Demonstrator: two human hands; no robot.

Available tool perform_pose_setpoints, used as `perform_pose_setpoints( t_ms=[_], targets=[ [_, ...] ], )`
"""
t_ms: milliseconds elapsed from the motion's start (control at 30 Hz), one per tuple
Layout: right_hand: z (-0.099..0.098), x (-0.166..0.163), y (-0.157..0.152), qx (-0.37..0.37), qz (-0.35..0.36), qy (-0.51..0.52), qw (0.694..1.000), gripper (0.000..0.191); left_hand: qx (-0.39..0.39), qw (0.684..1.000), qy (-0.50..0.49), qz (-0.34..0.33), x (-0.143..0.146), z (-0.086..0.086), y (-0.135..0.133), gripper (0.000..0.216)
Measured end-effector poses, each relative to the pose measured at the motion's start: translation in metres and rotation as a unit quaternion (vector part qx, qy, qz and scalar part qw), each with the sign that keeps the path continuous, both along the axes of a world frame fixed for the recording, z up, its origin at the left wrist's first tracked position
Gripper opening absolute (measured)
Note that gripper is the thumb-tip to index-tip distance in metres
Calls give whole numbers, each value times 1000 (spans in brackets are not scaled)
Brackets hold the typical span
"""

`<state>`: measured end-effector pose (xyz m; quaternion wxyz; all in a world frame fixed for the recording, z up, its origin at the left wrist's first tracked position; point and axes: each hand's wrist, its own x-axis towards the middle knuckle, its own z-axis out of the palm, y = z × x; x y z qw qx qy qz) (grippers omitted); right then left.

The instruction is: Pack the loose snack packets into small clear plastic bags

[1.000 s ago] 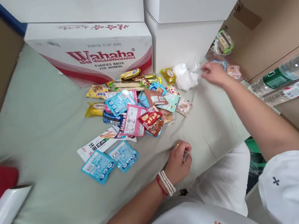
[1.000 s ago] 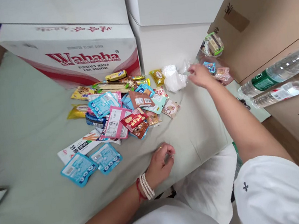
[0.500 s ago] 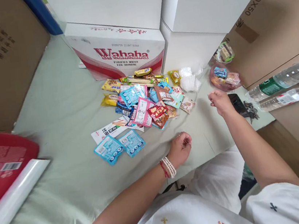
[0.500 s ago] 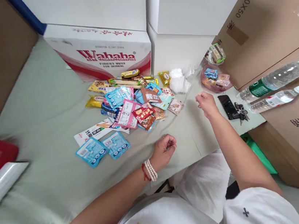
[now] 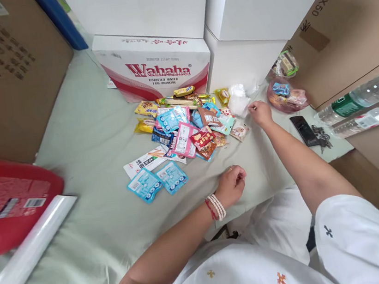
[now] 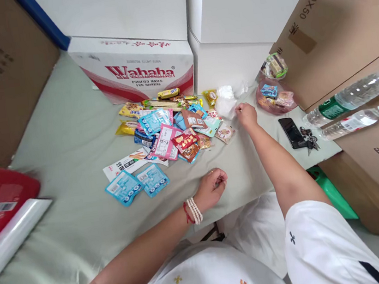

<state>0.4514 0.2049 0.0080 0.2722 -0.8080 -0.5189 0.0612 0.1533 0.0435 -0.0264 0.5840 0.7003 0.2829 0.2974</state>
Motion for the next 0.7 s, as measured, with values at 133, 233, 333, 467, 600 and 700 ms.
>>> perform_pose_setpoints(
  t_ms=[133, 233, 333, 467, 600, 700],
  targets=[
    [-2, -1, -24, 26, -40, 68, 997, 12, -8, 1000, -1, 3, 1, 2, 0, 17],
    [5, -5, -42, 50, -53, 141, 987, 17, -21, 1000, -2, 7, 1, 3, 0, 17],
    [20, -17, -68, 80, -58, 207, 973, 25, -56, 998, -23, 23, 1, 4, 0, 13],
    [39, -55, -131, 131, -30, 412, 901, 33, -175, 980, -77, 50, 2, 6, 2, 6],
    [38, -110, -198, 68, -16, 547, 834, 30, -258, 954, -132, 83, 3, 9, 7, 33],
    [27, -139, -228, 18, -15, 601, 799, 29, -290, 942, -143, 92, 4, 9, 10, 43]
  ],
)
